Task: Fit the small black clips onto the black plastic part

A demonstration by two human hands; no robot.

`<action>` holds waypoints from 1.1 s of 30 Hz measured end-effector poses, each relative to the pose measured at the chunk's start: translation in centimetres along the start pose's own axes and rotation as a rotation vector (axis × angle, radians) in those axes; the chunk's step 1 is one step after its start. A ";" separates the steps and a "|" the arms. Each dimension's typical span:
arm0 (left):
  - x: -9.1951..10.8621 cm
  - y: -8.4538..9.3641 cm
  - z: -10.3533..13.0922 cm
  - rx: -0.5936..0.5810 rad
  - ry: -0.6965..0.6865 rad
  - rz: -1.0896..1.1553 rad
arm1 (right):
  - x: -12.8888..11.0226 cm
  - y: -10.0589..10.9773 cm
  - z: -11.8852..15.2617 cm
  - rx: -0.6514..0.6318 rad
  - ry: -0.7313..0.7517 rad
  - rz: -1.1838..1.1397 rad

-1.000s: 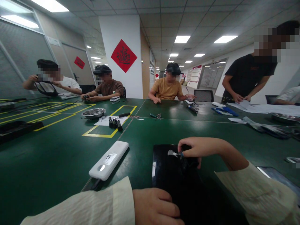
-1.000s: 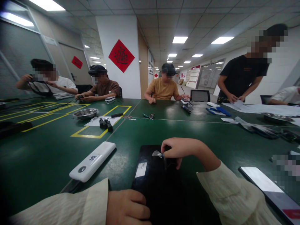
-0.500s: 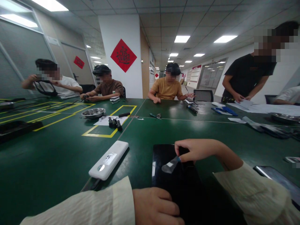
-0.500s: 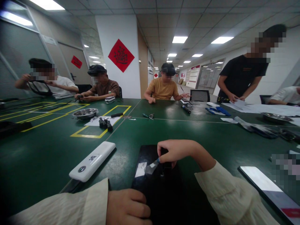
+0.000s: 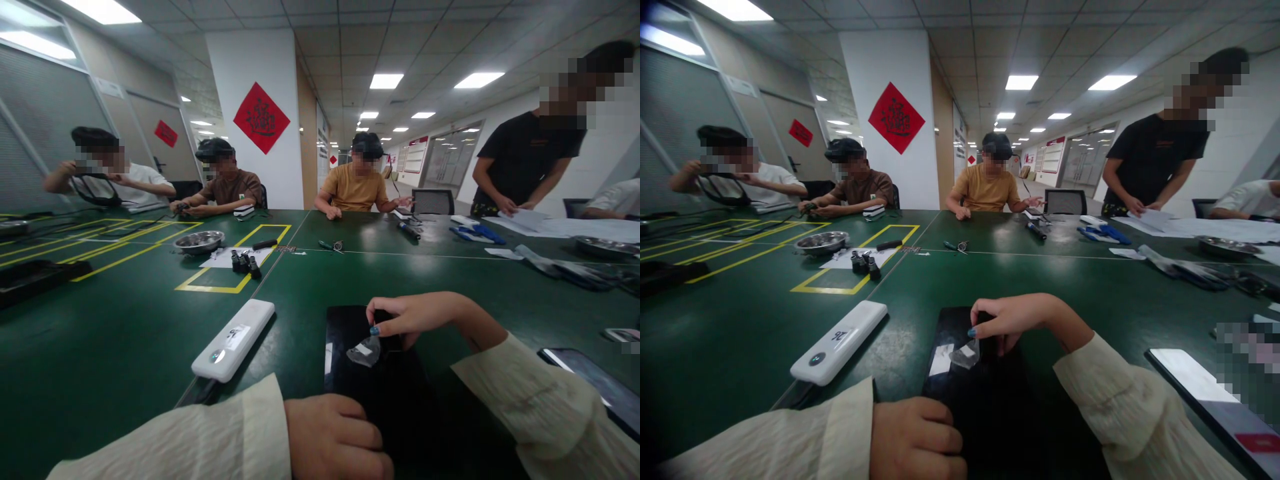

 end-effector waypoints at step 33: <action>-2.2 2.9 1.1 0.395 0.340 0.383 | 7.5 5.3 -2.3 0.471 -0.719 0.476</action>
Point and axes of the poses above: each hand's wrist, its own z-axis away from the middle knuckle, its own y-axis out of the back of the hand, x = y × z, the point moved 5 cm from there along -z, towards the middle knuckle, and after that the axes turned 13 degrees about -x, right-handed, at the moved point
